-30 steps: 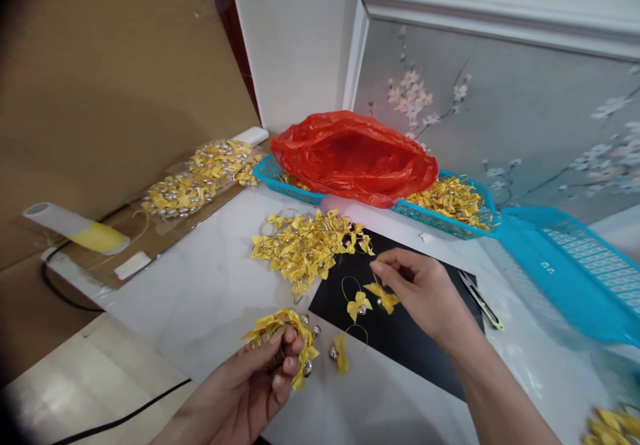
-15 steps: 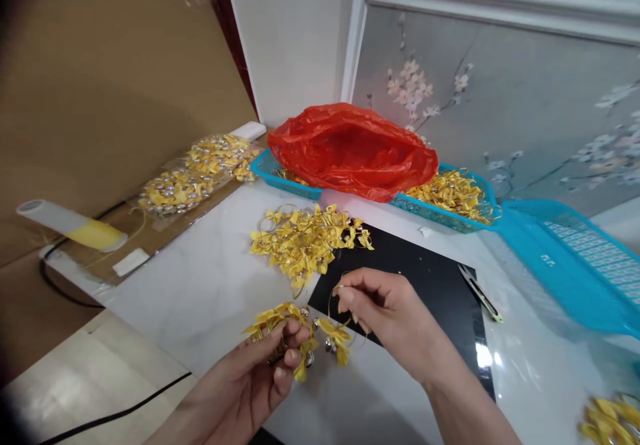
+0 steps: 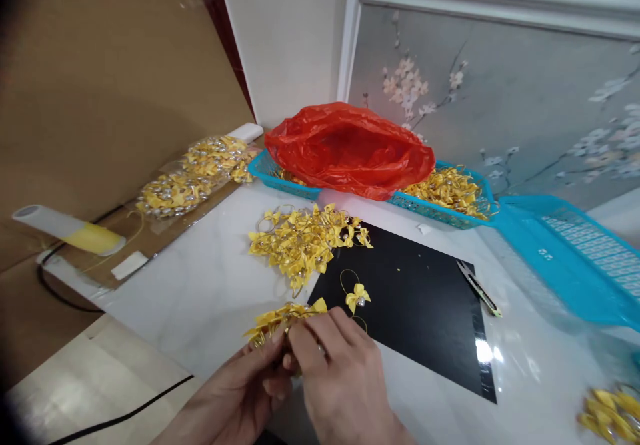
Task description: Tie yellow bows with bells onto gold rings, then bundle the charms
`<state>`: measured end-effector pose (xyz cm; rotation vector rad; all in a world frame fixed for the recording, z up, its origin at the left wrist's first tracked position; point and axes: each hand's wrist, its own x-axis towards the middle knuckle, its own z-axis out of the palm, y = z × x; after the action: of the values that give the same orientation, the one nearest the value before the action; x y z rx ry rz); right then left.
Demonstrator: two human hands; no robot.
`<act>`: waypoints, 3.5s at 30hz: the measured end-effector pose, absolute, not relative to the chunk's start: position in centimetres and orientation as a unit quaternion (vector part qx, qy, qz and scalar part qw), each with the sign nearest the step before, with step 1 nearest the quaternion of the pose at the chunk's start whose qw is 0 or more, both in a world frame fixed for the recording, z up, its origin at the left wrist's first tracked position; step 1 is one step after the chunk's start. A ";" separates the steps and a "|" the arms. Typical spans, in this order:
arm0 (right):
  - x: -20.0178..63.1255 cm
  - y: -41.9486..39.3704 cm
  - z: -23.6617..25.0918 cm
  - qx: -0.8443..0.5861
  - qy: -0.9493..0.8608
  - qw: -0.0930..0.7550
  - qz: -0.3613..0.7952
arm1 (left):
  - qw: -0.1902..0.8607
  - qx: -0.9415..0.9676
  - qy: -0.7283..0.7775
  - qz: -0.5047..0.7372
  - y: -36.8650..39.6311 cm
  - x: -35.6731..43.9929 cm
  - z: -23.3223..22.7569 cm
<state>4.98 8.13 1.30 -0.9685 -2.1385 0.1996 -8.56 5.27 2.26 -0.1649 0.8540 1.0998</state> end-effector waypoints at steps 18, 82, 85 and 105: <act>12.3 8.9 -2.3 -0.626 -0.700 0.214 0.268 | 0.735 -0.109 0.439 0.505 5.9 -8.9 3.8; 7.1 10.3 4.7 -0.340 -0.909 0.211 0.118 | 0.781 -0.053 0.383 0.491 5.1 -9.1 3.0; 6.7 10.0 3.8 -0.341 -0.912 0.211 0.081 | 0.782 -0.047 0.384 0.488 5.0 -9.1 2.9; 7.3 11.4 3.2 -0.405 -0.819 0.164 0.372 | 0.773 -0.054 0.418 0.474 5.1 -9.2 2.9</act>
<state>7.33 11.37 3.21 -1.1535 -2.3355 1.0593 -9.24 5.13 2.93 -0.1161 0.9060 1.0278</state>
